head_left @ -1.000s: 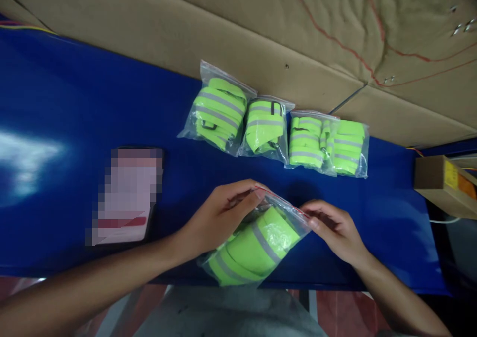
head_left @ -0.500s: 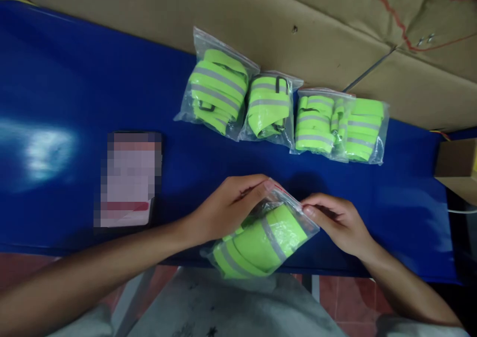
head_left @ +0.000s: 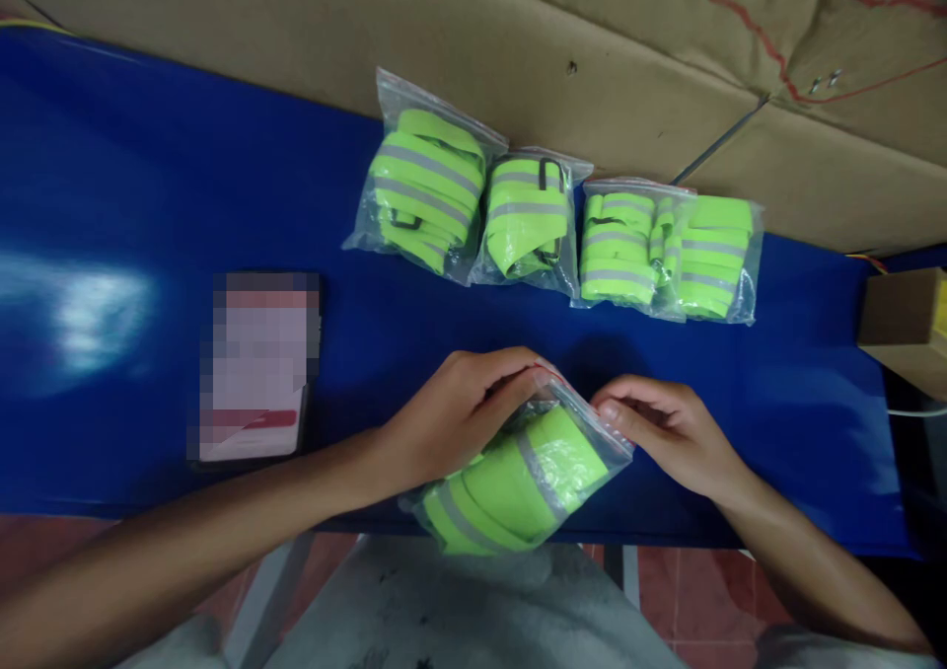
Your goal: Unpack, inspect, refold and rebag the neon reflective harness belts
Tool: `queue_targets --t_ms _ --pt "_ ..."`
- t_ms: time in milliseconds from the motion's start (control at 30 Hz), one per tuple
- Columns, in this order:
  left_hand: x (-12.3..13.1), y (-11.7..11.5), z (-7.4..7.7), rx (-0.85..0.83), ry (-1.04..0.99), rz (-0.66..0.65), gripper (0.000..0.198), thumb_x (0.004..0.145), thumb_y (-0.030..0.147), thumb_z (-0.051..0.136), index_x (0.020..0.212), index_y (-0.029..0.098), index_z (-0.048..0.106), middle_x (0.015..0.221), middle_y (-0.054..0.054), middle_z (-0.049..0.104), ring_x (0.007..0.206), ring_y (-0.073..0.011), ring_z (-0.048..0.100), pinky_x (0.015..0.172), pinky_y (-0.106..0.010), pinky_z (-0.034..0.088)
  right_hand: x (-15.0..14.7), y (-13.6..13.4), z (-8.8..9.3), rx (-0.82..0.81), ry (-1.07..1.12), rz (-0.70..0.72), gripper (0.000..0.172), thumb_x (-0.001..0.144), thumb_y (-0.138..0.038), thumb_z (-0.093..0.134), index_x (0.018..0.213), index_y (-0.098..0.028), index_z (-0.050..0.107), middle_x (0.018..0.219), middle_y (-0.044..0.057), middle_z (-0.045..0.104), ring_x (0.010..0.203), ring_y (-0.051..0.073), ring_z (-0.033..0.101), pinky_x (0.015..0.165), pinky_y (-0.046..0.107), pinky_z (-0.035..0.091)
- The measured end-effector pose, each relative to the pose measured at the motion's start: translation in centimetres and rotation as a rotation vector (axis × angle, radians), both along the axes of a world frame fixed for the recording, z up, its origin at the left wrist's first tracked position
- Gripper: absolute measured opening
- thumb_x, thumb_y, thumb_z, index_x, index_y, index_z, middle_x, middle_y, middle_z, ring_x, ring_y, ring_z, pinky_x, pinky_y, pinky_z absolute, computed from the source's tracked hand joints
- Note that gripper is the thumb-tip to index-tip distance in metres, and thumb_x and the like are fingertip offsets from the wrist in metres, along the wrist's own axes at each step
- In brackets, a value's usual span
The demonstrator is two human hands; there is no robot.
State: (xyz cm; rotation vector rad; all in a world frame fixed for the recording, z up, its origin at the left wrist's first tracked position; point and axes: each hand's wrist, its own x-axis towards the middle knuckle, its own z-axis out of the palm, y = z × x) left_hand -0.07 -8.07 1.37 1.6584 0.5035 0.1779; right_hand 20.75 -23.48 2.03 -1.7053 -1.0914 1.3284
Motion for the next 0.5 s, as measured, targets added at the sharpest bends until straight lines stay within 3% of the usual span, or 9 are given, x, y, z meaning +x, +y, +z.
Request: queue_targets --t_ms 133,267,333,433,500 --pt "0.4 0.1 1.4 0.349 0.066 -0.151 0.035 0.112 0.032 0.037 0.118 0.019 0.069 0.103 -0.002 0.078 0.093 -0.0180 0.074 0.081 -0.028 0.051 -0.3 1.2 0.6 -0.016 0.029 0.004 0.031 0.094 -0.049 0.072 0.091 -0.018 0.077 0.076 0.002 0.073 0.064 0.010 0.063 0.056 0.017 0.050" --pt "0.1 -1.1 1.6 0.815 -0.027 -0.024 0.033 0.110 0.025 0.041 0.134 0.014 0.060 0.123 -0.010 0.074 0.108 -0.0242 0.071 0.089 -0.037 0.054 -0.5 1.1 0.0 -0.087 0.187 0.010 0.038 0.093 -0.054 0.072 0.084 -0.017 0.075 0.068 0.002 0.070 0.057 0.012 0.064 0.052 0.019 0.053" --pt "-0.2 -1.7 1.4 1.031 -0.156 -0.043 0.030 0.107 0.020 0.046 0.133 0.014 0.062 0.131 -0.012 0.071 0.118 -0.0254 0.066 0.095 -0.039 0.054 -0.5 0.7 -0.6 -0.132 0.350 0.011 0.039 0.090 -0.056 0.075 0.087 -0.017 0.075 0.070 0.003 0.071 0.055 0.013 0.066 0.052 0.021 0.056" --pt "-0.6 -2.1 1.1 1.170 -0.293 -0.169 0.025 0.105 0.019 0.052 0.124 0.015 0.068 0.132 -0.010 0.071 0.125 -0.0249 0.060 0.102 -0.038 0.052 -0.3 0.1 -1.2 -0.192 0.571 0.051 0.038 0.088 -0.054 0.077 0.087 -0.017 0.074 0.068 0.002 0.070 0.050 0.013 0.065 0.049 0.023 0.056" --pt "-0.8 -2.0 1.0 1.176 -0.324 -0.171 0.024 0.105 0.021 0.054 0.122 0.015 0.069 0.131 -0.008 0.071 0.127 -0.0240 0.058 0.105 -0.038 0.050 -0.3 0.0 -1.4 -0.242 0.658 0.065 0.035 0.089 -0.051 0.077 0.085 -0.016 0.073 0.067 0.002 0.069 0.048 0.013 0.064 0.046 0.023 0.055"
